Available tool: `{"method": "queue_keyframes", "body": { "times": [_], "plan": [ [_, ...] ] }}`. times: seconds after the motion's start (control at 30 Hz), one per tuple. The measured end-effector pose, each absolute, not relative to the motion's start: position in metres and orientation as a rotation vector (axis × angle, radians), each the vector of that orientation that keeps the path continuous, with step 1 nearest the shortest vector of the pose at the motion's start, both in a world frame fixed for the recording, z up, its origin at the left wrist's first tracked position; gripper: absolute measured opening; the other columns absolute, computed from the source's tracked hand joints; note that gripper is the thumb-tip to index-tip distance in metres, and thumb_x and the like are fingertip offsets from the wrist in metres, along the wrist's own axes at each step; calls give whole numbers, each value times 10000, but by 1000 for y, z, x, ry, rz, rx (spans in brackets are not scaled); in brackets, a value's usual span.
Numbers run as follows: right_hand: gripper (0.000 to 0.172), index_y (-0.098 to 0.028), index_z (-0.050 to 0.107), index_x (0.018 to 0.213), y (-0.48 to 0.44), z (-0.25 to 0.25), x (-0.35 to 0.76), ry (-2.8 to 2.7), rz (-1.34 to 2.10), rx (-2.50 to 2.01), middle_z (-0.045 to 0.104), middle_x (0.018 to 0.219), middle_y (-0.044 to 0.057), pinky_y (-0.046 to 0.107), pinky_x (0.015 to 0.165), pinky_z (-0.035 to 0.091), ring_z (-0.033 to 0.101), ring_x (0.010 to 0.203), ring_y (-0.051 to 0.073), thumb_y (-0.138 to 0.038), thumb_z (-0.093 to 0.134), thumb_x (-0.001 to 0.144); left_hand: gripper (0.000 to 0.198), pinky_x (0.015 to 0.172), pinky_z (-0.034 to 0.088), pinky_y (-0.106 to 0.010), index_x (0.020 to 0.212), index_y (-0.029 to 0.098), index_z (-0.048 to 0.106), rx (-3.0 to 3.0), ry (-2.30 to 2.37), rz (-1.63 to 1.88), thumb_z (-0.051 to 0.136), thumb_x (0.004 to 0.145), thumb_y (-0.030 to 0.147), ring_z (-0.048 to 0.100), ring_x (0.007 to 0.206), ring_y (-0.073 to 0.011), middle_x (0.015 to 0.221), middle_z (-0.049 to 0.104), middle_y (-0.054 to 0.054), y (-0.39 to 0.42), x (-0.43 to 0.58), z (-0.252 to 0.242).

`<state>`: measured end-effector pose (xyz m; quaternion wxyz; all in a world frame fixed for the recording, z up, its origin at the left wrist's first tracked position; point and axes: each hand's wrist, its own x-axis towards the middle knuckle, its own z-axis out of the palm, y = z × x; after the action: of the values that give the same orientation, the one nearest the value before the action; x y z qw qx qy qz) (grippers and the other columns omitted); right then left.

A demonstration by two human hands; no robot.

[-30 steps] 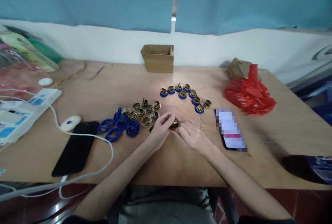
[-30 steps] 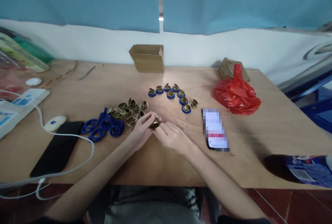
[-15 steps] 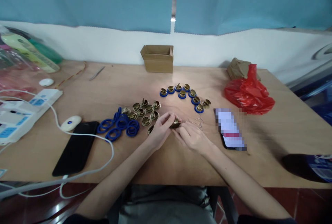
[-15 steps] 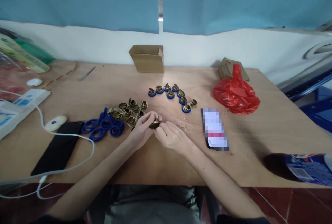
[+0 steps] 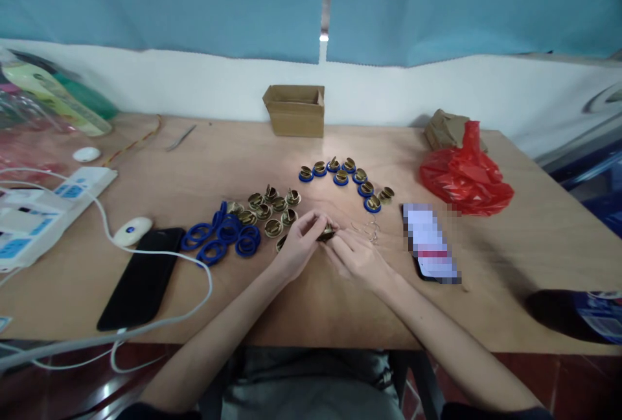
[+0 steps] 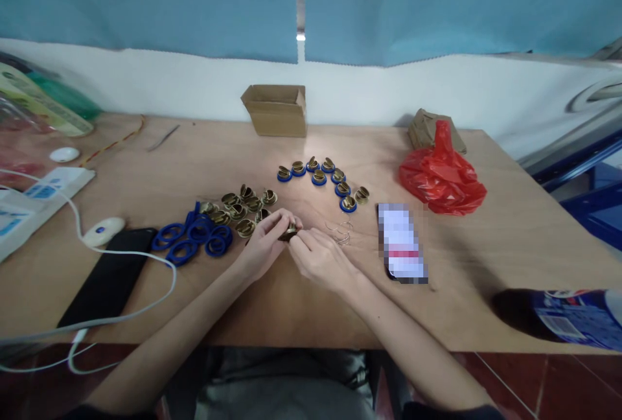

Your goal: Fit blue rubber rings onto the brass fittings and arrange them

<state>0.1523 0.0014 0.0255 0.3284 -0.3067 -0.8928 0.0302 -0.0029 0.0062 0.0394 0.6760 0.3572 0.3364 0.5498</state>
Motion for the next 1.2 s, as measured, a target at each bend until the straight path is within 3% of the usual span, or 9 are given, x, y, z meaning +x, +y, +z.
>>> {"method": "queue_keyframes", "body": {
  "times": [0.17,0.3,0.43,0.53,0.77,1.0,1.2],
  "plan": [
    [151,-213,643,954,5,25,156,-2288,174,-814,704,836,71,341,705,514,654,755,204,-240,510,1020,353,794,480,-247,747,171,667,722,762,1245,832,730,482,594,789,-130,788,646,-10,8,-3,37],
    [147,-224,613,1120,5,25,158,-2145,364,-863,729,893,61,323,703,512,670,731,187,-293,598,991,422,635,483,-197,772,160,651,616,840,1212,851,682,521,573,670,-88,716,605,21,11,-3,32],
    [101,-234,579,1049,6,26,158,-2081,442,-927,654,719,-2,281,588,451,593,587,151,-288,622,976,471,399,386,-185,750,170,605,662,924,1132,801,702,595,470,468,-69,591,518,54,11,-2,29],
    [81,-240,564,1023,7,26,157,-2055,512,-972,556,625,-43,267,538,402,515,519,133,-292,605,976,474,327,335,-183,723,176,578,730,949,1107,791,706,599,419,394,-57,550,492,65,8,0,30],
    [169,-236,531,1002,9,37,157,-1870,1051,-974,415,611,-92,221,491,333,401,503,94,-220,643,875,438,282,286,-160,762,171,576,761,941,1001,772,727,562,386,340,-41,509,469,85,4,1,32],
    [150,-219,536,893,12,40,157,-1704,1337,-1005,427,627,-91,218,516,335,407,527,84,-206,662,811,400,268,319,-153,803,170,565,840,920,857,709,779,542,393,329,-41,525,490,84,5,-2,28],
    [184,-215,522,843,14,43,153,-1491,1627,-1038,471,520,-113,203,457,315,407,420,68,-229,693,777,287,252,302,-150,816,173,559,976,1012,849,640,820,448,443,310,-63,517,509,73,7,-4,30]
  ]
}}
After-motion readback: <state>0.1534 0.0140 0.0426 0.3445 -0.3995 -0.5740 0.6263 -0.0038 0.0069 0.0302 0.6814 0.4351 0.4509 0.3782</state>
